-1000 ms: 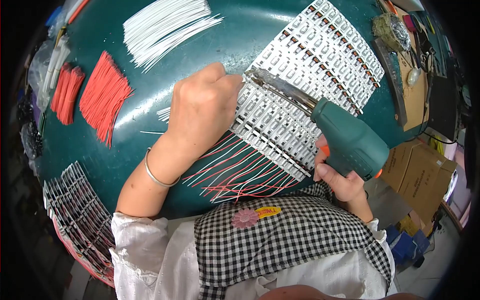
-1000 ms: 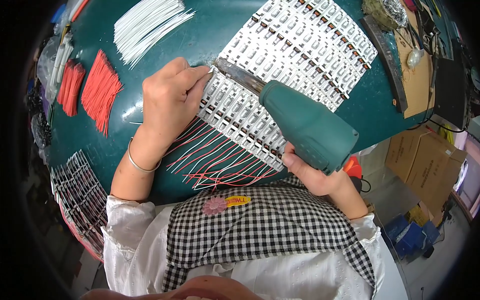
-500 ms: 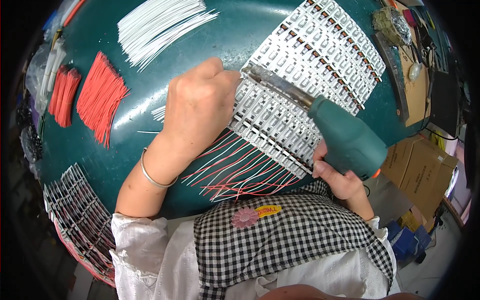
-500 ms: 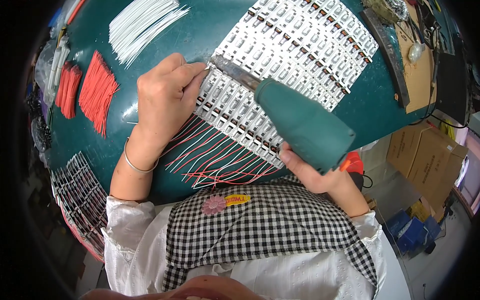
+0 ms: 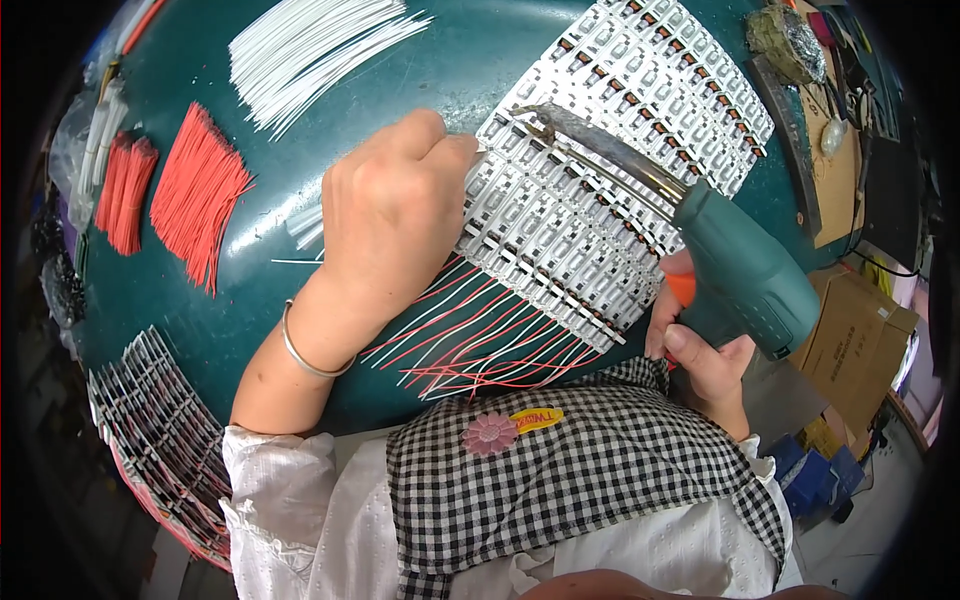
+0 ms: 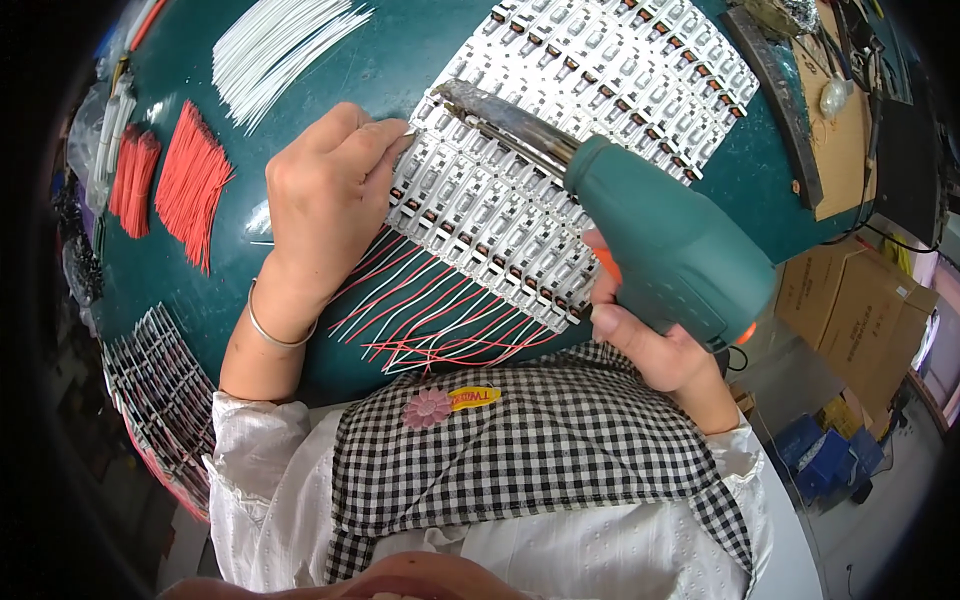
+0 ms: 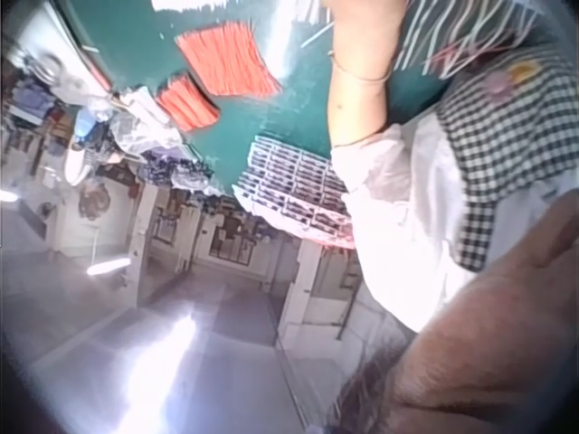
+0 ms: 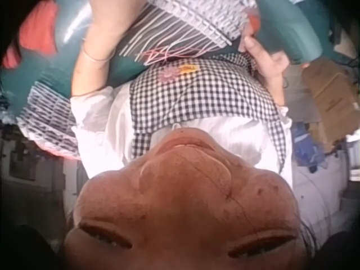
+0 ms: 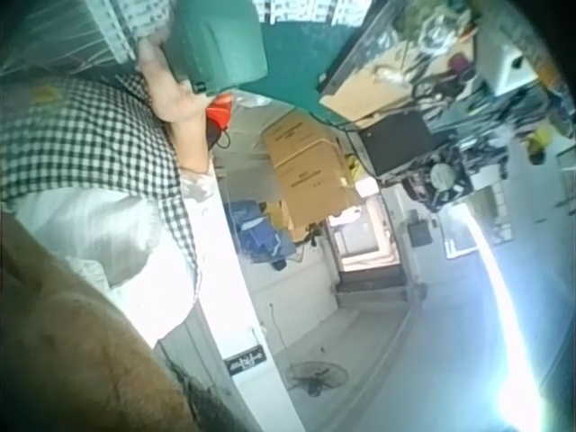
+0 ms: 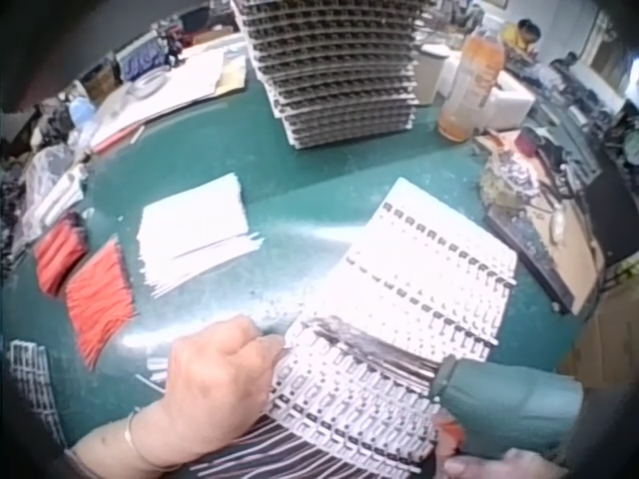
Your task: The person solders wires to the terminals on an electronic component sheet using a soldering gun.
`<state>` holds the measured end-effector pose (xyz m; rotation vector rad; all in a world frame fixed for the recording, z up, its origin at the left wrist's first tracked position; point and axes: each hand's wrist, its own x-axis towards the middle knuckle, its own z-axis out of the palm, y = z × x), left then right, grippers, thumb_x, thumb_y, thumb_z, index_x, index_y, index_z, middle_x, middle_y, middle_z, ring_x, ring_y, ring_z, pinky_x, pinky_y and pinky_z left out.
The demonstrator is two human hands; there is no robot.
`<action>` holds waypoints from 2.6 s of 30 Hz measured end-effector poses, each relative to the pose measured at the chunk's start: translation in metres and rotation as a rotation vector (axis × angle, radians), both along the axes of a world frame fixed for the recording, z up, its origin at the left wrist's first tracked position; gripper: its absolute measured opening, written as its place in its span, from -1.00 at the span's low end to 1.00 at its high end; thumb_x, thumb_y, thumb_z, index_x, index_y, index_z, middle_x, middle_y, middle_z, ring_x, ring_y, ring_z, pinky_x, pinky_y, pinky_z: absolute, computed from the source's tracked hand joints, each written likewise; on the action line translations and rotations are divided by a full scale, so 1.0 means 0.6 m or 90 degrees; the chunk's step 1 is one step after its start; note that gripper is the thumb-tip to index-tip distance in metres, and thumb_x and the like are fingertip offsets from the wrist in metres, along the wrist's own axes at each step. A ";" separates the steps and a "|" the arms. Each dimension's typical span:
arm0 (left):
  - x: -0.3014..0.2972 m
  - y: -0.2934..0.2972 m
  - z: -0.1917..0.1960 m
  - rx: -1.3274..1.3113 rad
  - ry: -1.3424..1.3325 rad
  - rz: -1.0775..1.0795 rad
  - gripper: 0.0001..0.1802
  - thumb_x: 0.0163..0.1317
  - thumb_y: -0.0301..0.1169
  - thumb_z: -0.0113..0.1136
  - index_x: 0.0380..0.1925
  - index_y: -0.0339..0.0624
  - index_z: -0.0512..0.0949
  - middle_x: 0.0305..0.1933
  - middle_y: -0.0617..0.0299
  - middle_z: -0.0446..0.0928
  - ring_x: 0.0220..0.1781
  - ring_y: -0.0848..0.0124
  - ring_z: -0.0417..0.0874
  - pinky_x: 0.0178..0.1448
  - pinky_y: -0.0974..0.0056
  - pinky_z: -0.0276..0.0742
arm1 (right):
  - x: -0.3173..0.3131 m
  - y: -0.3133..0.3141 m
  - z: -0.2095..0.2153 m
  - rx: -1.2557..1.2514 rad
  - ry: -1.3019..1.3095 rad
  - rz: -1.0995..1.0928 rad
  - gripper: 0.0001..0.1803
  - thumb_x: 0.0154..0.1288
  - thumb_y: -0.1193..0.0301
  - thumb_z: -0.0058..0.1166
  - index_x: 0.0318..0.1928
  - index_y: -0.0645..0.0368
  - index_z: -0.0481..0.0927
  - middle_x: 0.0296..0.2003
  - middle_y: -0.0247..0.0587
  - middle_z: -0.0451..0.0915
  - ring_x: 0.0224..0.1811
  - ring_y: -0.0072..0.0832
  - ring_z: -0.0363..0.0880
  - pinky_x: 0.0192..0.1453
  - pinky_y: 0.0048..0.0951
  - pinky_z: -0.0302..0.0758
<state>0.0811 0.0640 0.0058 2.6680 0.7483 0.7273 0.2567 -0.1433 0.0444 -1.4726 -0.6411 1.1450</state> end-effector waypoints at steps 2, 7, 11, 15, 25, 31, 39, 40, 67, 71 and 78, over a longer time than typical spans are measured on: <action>0.001 -0.001 0.000 0.028 -0.013 0.006 -0.88 -0.14 -0.59 0.16 -0.52 -0.19 0.59 -0.56 0.21 0.36 -0.58 0.27 0.48 -0.53 0.20 0.41 | 0.001 -0.003 0.002 -0.001 0.009 -0.010 -0.38 0.06 0.39 0.25 0.05 0.53 0.31 -0.59 -0.15 0.42 -0.69 -0.52 0.37 -0.62 -0.56 0.34; -0.007 -0.017 0.003 0.033 -0.073 -0.014 -0.83 -0.19 -0.60 0.20 -0.49 -0.19 0.61 -0.59 0.27 0.27 -0.64 0.39 0.37 -0.60 0.27 0.32 | 0.005 -0.015 0.003 0.001 -0.018 -0.021 -0.40 0.05 0.38 0.25 0.04 0.49 0.33 -0.65 -0.19 0.41 -0.69 -0.52 0.37 -0.62 -0.58 0.32; -0.001 -0.015 -0.003 0.000 -0.077 -0.022 -0.81 -0.20 -0.60 0.22 -0.48 -0.20 0.61 -0.61 0.25 0.26 -0.65 0.36 0.38 -0.61 0.25 0.31 | 0.005 -0.023 -0.001 -0.023 -0.043 0.006 -0.40 0.05 0.38 0.26 0.04 0.48 0.34 -0.64 -0.18 0.42 -0.68 -0.52 0.37 -0.60 -0.58 0.32; 0.005 -0.009 -0.005 -0.015 -0.052 -0.032 -0.83 -0.11 -0.61 0.38 -0.44 -0.24 0.64 -0.63 0.22 0.37 -0.68 0.38 0.42 -0.61 0.33 0.31 | 0.012 -0.028 -0.004 -0.042 -0.067 0.061 -0.42 0.09 0.37 0.25 0.06 0.42 0.35 -0.63 -0.19 0.44 -0.65 -0.52 0.39 -0.55 -0.57 0.35; 0.004 -0.020 0.000 -0.036 -0.048 -0.015 -0.82 -0.11 -0.64 0.35 -0.44 -0.22 0.63 -0.63 0.23 0.34 -0.70 0.38 0.38 -0.63 0.32 0.29 | 0.012 -0.035 -0.016 -0.070 -0.072 0.120 -0.44 0.14 0.35 0.25 0.07 0.35 0.33 -0.60 -0.19 0.46 -0.60 -0.52 0.41 -0.49 -0.57 0.37; 0.004 -0.021 -0.001 -0.010 -0.043 -0.009 -0.82 -0.12 -0.64 0.36 -0.45 -0.22 0.63 -0.62 0.23 0.35 -0.70 0.37 0.38 -0.63 0.32 0.29 | 0.016 -0.030 -0.020 -0.071 -0.081 0.147 -0.48 0.15 0.37 0.23 0.04 0.32 0.33 -0.57 -0.19 0.46 -0.58 -0.51 0.42 -0.46 -0.56 0.40; 0.011 -0.014 0.007 -0.027 -0.001 -0.010 -0.86 -0.12 -0.63 0.35 -0.50 -0.22 0.62 -0.64 0.23 0.34 -0.73 0.37 0.36 -0.64 0.33 0.28 | 0.011 -0.040 -0.027 -0.116 -0.084 0.137 -0.55 0.16 0.38 0.22 -0.01 0.30 0.37 -0.53 -0.25 0.45 -0.54 -0.51 0.45 -0.42 -0.54 0.43; 0.011 -0.015 0.008 -0.026 0.000 -0.004 -0.86 -0.12 -0.63 0.35 -0.51 -0.23 0.62 -0.65 0.23 0.34 -0.73 0.37 0.36 -0.64 0.33 0.28 | 0.009 -0.040 -0.026 -0.124 -0.096 0.134 -0.63 0.16 0.40 0.22 -0.08 0.29 0.42 -0.54 -0.27 0.45 -0.52 -0.51 0.45 -0.40 -0.54 0.43; -0.009 -0.017 0.014 0.075 -0.046 0.006 -0.84 -0.21 -0.62 0.15 -0.54 -0.17 0.56 -0.48 0.25 0.47 -0.51 0.28 0.51 -0.52 0.26 0.40 | 0.014 -0.039 -0.004 0.007 -0.024 -0.003 -0.39 0.06 0.39 0.26 0.05 0.49 0.31 -0.67 -0.21 0.41 -0.70 -0.52 0.36 -0.60 -0.57 0.33; -0.014 -0.030 0.037 0.102 -0.115 -0.035 -0.72 -0.26 -0.61 0.21 -0.41 -0.18 0.61 -0.49 0.29 0.42 -0.54 0.35 0.47 -0.55 0.32 0.35 | 0.020 -0.042 -0.008 0.022 -0.023 0.003 -0.41 0.07 0.40 0.25 0.04 0.48 0.32 -0.67 -0.21 0.41 -0.70 -0.53 0.36 -0.61 -0.58 0.33; 0.011 -0.041 -0.009 -0.005 -0.066 -0.009 -0.83 -0.19 -0.60 0.21 -0.49 -0.19 0.61 -0.60 0.23 0.30 -0.63 0.30 0.44 -0.60 0.24 0.35 | 0.034 -0.050 -0.014 -0.038 -0.041 0.139 -0.58 0.11 0.56 0.15 0.03 0.35 0.48 -0.34 -0.27 0.56 -0.34 -0.54 0.46 -0.21 -0.45 0.42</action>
